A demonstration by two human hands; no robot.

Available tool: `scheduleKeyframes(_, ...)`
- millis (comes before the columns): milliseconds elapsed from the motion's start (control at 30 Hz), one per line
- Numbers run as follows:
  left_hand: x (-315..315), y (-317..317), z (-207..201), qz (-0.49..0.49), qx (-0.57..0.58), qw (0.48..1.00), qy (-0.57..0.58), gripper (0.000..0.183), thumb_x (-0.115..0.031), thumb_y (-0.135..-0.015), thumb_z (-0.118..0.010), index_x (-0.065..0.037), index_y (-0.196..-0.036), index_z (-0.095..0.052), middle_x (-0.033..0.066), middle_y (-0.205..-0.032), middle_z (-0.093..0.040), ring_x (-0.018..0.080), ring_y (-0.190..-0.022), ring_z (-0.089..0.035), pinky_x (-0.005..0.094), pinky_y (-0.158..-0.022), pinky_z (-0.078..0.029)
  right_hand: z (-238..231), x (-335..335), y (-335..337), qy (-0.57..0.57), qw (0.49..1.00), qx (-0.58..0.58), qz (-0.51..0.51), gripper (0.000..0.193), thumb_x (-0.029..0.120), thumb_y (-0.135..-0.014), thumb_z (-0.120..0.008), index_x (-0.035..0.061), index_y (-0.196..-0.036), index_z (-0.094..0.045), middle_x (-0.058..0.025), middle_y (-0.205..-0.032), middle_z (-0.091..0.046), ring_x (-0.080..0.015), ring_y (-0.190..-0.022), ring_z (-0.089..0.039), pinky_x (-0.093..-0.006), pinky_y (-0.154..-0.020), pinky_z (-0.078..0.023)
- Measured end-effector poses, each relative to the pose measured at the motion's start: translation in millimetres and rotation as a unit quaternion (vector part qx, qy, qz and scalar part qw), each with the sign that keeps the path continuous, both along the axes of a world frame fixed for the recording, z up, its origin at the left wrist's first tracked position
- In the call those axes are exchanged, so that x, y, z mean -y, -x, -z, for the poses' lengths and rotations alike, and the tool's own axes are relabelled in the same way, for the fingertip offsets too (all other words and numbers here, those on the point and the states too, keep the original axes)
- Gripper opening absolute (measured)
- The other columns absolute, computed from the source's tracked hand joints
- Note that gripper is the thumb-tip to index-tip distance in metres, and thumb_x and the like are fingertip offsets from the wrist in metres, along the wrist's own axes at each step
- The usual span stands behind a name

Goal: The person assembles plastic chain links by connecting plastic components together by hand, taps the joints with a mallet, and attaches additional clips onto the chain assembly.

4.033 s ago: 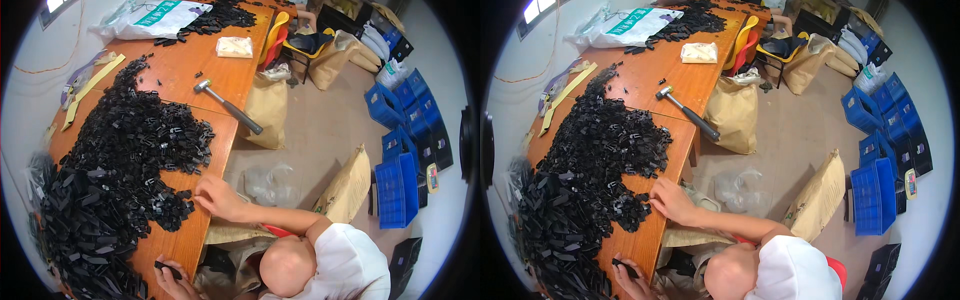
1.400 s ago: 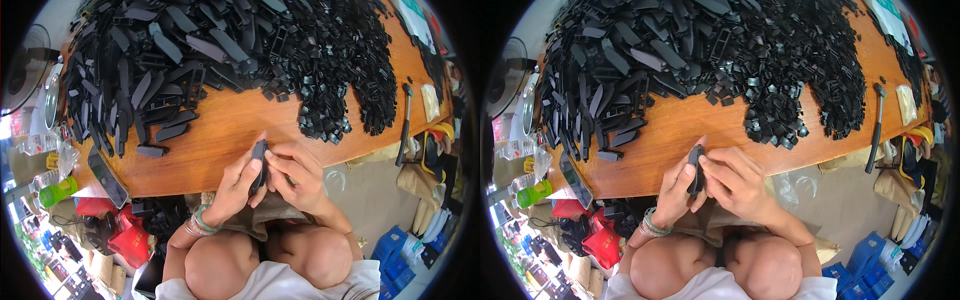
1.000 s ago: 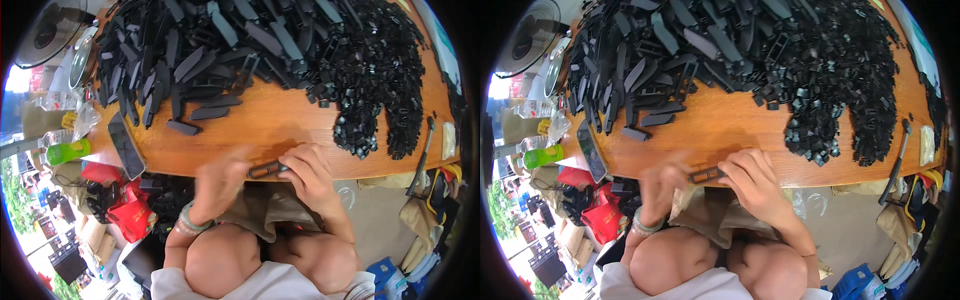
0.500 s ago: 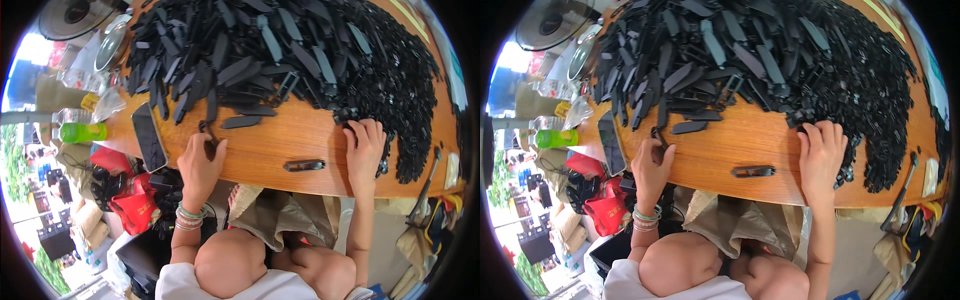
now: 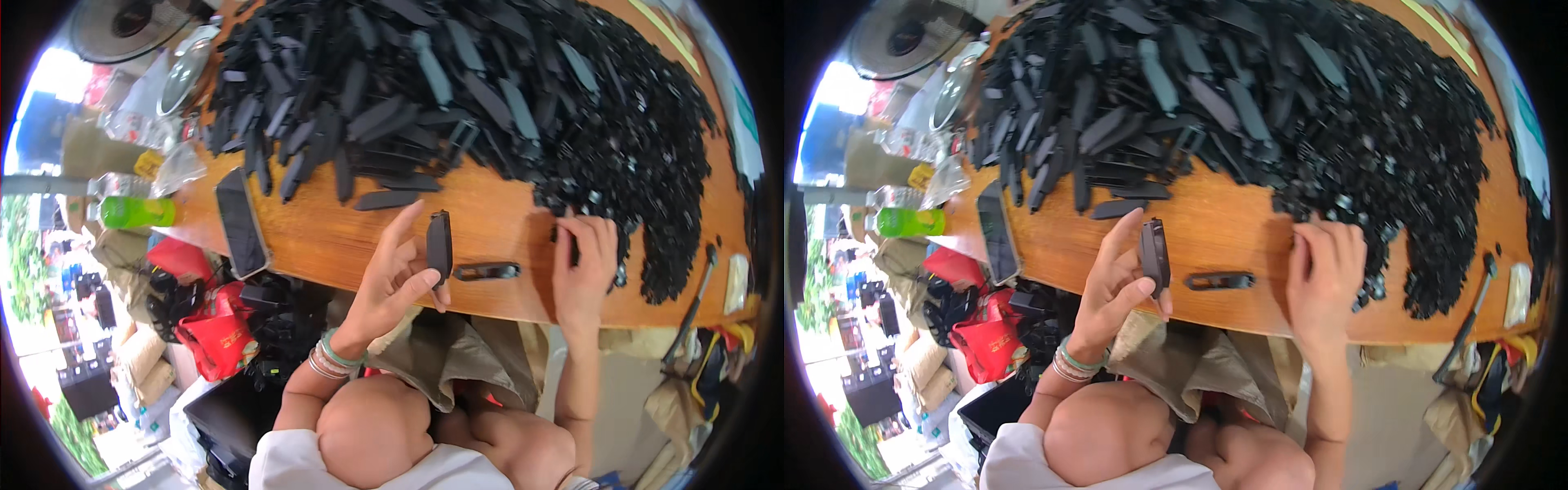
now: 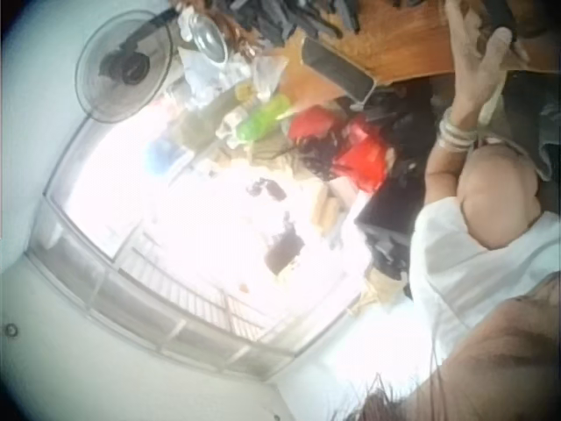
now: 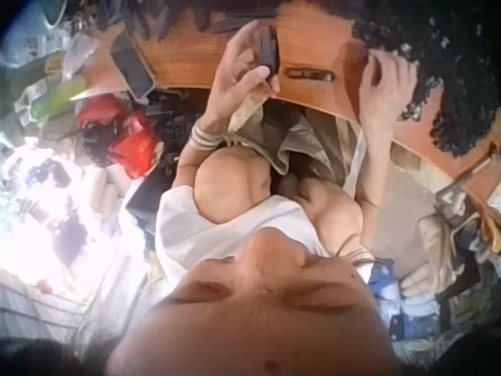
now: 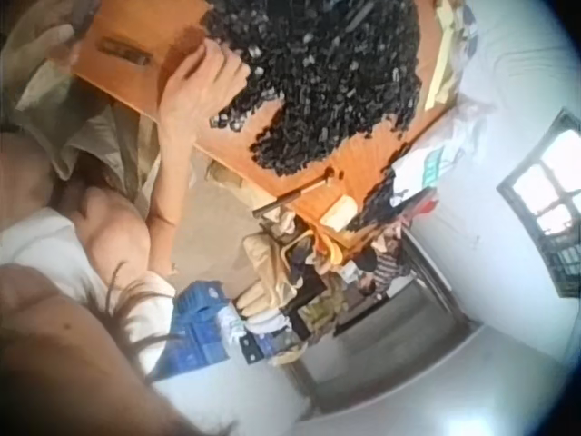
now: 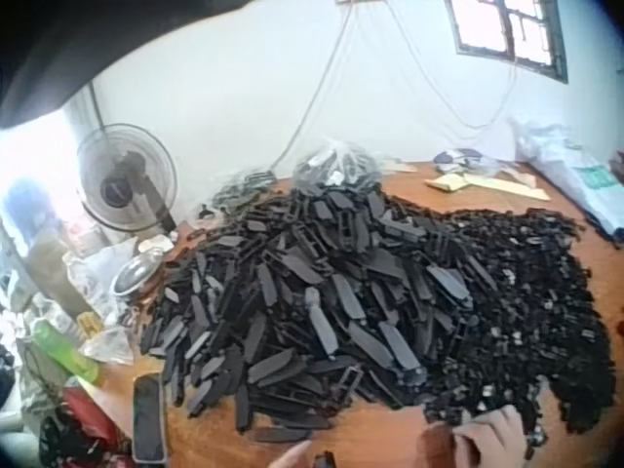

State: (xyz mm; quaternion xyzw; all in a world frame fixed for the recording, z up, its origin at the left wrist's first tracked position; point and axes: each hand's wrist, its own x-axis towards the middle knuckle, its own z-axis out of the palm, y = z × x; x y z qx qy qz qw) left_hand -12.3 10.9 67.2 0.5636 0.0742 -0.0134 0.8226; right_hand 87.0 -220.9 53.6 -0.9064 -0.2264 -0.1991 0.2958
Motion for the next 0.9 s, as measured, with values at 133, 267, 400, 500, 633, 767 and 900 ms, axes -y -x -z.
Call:
scheduleKeyframes(133, 23, -6, 0, 0.097, -0.055, 0.991, 0.074, 0.079, -0.007, -0.095, -0.053, -0.008, -0.158, -0.005, 0.0197, -0.105, -0.059, 0.0246, -0.077, -0.066, 0.0355, -0.066, -0.056, 19, 4, -2, 0.036, 0.999, 0.000, -0.003, 0.025, -0.007, -0.079, -0.063, 0.0011, -0.102, -0.062, -0.0125, -0.095, -0.060, -0.0315, -0.088, -0.055, -0.0406, -0.075, -0.042)
scheduleKeyframes(267, 32, -4, 11, 0.106, -0.060, 0.989, 0.086, 0.081, -0.015, -0.096, -0.056, -0.009, -0.158, -0.004, 0.0221, -0.097, -0.058, 0.0286, -0.070, -0.066, 0.0371, -0.058, -0.056, 15, 16, 5, 0.029, 0.999, -0.016, 0.031, 0.028, -0.008, -0.079, -0.061, -0.0001, -0.106, -0.063, -0.0115, -0.097, -0.060, -0.0301, -0.088, -0.054, -0.0401, -0.074, -0.041)
scheduleKeyframes(400, 35, -3, 10, 0.110, -0.071, 0.985, 0.117, 0.082, -0.017, -0.095, -0.058, -0.011, -0.158, -0.006, 0.0231, -0.095, -0.058, 0.0303, -0.066, -0.066, 0.0368, -0.054, -0.056, 9, 14, 16, 0.061, 0.996, -0.045, 0.048, 0.026, -0.001, -0.080, -0.067, 0.0005, -0.105, -0.064, -0.0097, -0.101, -0.059, -0.0287, -0.091, -0.053, -0.0417, -0.076, -0.039)
scheduleKeyframes(500, 39, 1, 12, 0.129, -0.087, 0.978, 0.137, 0.083, -0.017, -0.094, -0.060, -0.012, -0.158, -0.007, 0.0239, -0.097, -0.058, 0.0316, -0.066, -0.067, 0.0376, -0.053, -0.057, 7, 16, 18, 0.091, 0.993, -0.050, 0.048, 0.025, 0.004, -0.080, -0.070, 0.0015, -0.104, -0.064, -0.0088, -0.103, -0.058, -0.0281, -0.094, -0.052, -0.0434, -0.077, -0.038)
scheduleKeyframes(633, 41, 0, 17, 0.160, -0.094, 0.970, 0.158, 0.083, -0.017, -0.094, -0.061, -0.014, -0.158, -0.009, 0.0248, -0.099, -0.059, 0.0328, -0.068, -0.067, 0.0394, -0.054, -0.058, 9, 18, 18, 0.050, 0.996, -0.067, 0.032, 0.024, 0.001, -0.079, -0.070, 0.0022, -0.102, -0.062, -0.0082, -0.099, -0.058, -0.0285, -0.094, -0.053, -0.0418, -0.077, -0.039)
scheduleKeyframes(767, 36, 0, 18, 0.198, -0.084, 0.959, 0.186, 0.078, -0.012, -0.097, -0.058, -0.009, -0.158, -0.010, 0.0211, -0.107, -0.059, 0.0276, -0.081, -0.068, 0.0377, -0.067, -0.059, -13, 3, 39, -0.233, 0.964, -0.129, -0.028, 0.028, -0.009, -0.073, -0.076, -0.0002, -0.097, -0.065, -0.0128, -0.089, -0.066, -0.0250, -0.067, -0.063, -0.0338, -0.054, -0.050)
scheduleKeyframes(900, 39, -6, 12, 0.238, -0.072, 0.957, 0.151, 0.073, -0.008, -0.099, -0.054, -0.004, -0.157, -0.011, 0.0171, -0.111, -0.060, 0.0243, -0.084, -0.067, 0.0356, -0.071, -0.059, -7, -8, 41, -0.244, 0.961, -0.031, -0.125, 0.025, -0.010, -0.072, -0.077, -0.0034, -0.094, -0.067, -0.0172, -0.091, -0.068, -0.0259, -0.065, -0.066, -0.0310, -0.051, -0.052)
